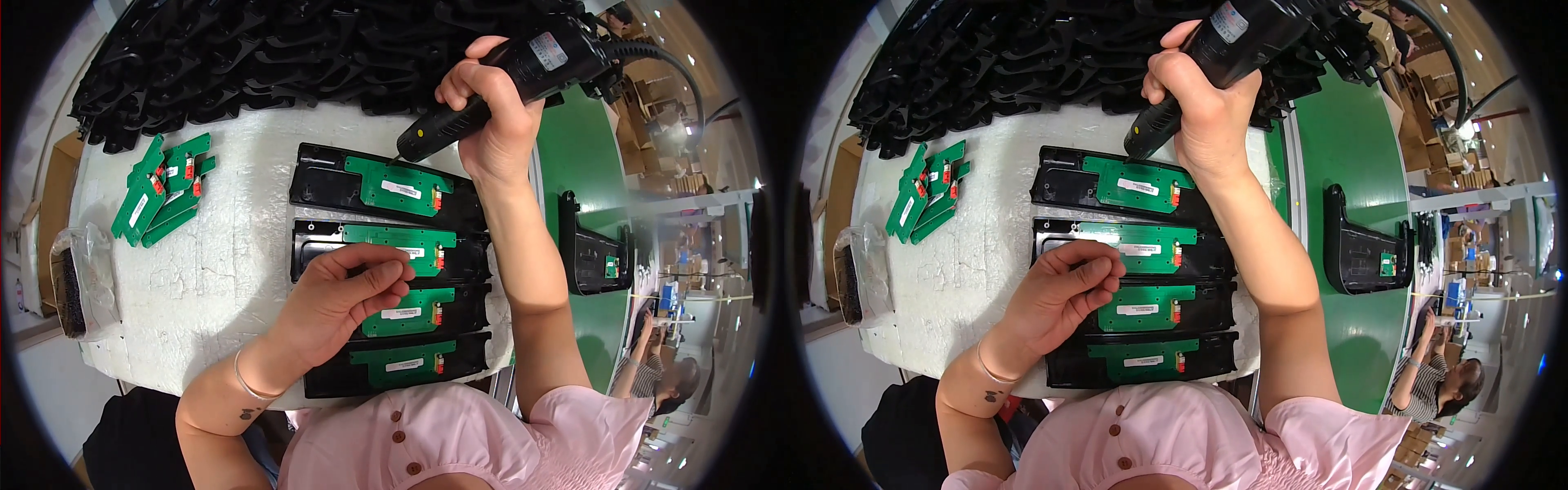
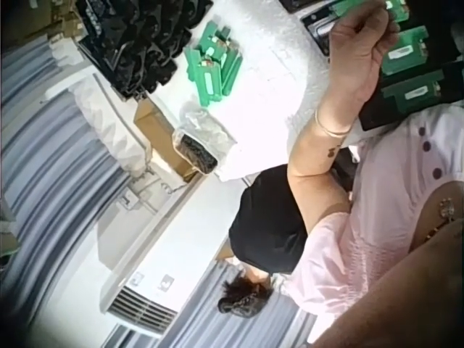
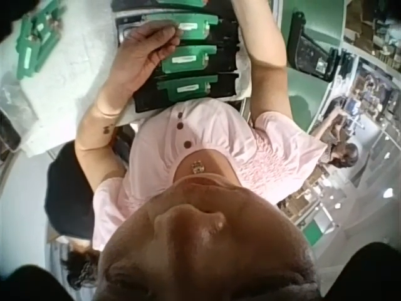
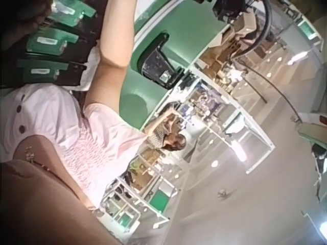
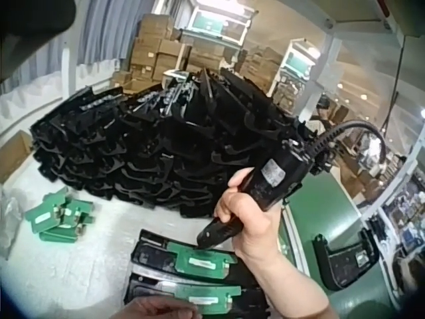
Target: The person assembles electronic components by placing circuit boards into plastic housings and securing them with screws using an electric screwdriver.
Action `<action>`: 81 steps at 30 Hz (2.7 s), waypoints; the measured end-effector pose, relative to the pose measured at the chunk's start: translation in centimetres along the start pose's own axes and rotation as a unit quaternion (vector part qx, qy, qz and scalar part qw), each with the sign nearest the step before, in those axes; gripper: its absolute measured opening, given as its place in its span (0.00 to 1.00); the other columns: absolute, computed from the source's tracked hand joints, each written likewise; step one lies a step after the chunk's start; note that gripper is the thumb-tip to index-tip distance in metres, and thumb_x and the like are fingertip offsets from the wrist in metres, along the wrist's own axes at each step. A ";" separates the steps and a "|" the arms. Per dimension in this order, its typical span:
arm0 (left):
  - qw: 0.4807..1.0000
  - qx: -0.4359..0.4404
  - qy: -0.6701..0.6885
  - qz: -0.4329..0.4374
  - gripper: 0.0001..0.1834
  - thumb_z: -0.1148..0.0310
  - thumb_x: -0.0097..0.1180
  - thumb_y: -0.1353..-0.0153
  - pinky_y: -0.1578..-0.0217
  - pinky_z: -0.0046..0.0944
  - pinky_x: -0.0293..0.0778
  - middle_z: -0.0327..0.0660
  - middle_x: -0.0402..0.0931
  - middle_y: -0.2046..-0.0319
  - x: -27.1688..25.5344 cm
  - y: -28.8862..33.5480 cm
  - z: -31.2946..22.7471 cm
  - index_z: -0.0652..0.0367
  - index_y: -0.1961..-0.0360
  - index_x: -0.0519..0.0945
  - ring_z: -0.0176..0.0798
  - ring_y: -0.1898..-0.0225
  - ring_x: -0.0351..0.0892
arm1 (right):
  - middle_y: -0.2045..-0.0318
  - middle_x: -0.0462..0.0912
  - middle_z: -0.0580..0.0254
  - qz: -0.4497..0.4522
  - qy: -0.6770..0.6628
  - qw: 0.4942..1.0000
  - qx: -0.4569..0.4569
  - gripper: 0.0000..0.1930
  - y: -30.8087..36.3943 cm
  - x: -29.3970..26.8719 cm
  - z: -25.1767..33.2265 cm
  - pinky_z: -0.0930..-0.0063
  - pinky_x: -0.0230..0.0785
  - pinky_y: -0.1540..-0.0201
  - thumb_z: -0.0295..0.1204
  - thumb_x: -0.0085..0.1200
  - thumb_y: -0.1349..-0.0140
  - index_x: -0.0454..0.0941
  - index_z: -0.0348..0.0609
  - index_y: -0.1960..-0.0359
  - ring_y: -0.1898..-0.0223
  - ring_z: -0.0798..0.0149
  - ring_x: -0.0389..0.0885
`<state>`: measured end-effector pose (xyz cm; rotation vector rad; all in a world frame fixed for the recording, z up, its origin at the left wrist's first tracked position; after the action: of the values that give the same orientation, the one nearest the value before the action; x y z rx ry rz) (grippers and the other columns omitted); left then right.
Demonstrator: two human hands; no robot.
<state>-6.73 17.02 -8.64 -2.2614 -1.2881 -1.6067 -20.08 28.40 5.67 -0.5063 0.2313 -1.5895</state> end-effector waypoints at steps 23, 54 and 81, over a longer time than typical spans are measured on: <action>0.979 0.060 0.193 0.027 0.17 0.66 0.44 0.37 0.52 0.31 0.71 0.46 0.72 0.57 -0.5 -1.0 -1.6 0.65 0.51 0.68 0.35 0.55 0.73 | 0.82 0.64 0.76 0.178 -0.237 0.955 -0.006 0.13 3.7 3.8 7.5 0.80 0.57 0.69 0.23 0.40 0.51 0.66 0.41 0.61 0.81 0.79 0.63; 0.997 -0.011 0.064 0.032 0.24 0.61 0.32 0.34 0.47 0.37 0.66 0.57 0.64 0.48 1.0 -0.3 0.6 0.69 0.44 0.60 0.49 0.48 0.68 | 0.85 0.62 0.67 0.058 -0.069 0.996 -0.027 0.09 1.7 2.6 3.2 0.74 0.58 0.75 0.23 0.44 0.52 0.67 0.39 0.67 0.84 0.71 0.59; 0.997 0.049 0.050 -0.043 0.08 0.69 0.50 0.41 0.67 0.24 0.74 0.38 0.76 0.69 -1.6 -0.3 -1.0 0.60 0.61 0.75 0.29 0.68 0.76 | 0.88 0.68 0.62 0.073 0.094 0.993 0.003 0.05 -0.4 2.6 -0.4 0.74 0.63 0.77 0.20 0.48 0.57 0.68 0.36 0.76 0.86 0.69 0.65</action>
<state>-7.79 15.79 -9.62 -2.0679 -1.4248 -1.6223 -20.63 25.81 5.93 -0.3267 0.3979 -1.4945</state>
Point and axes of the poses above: each hand's wrist, its own y-axis away from the middle knuckle, its own x-axis out of the palm, z = x × y, the point moved 10 cm from there along -y, towards the middle knuckle
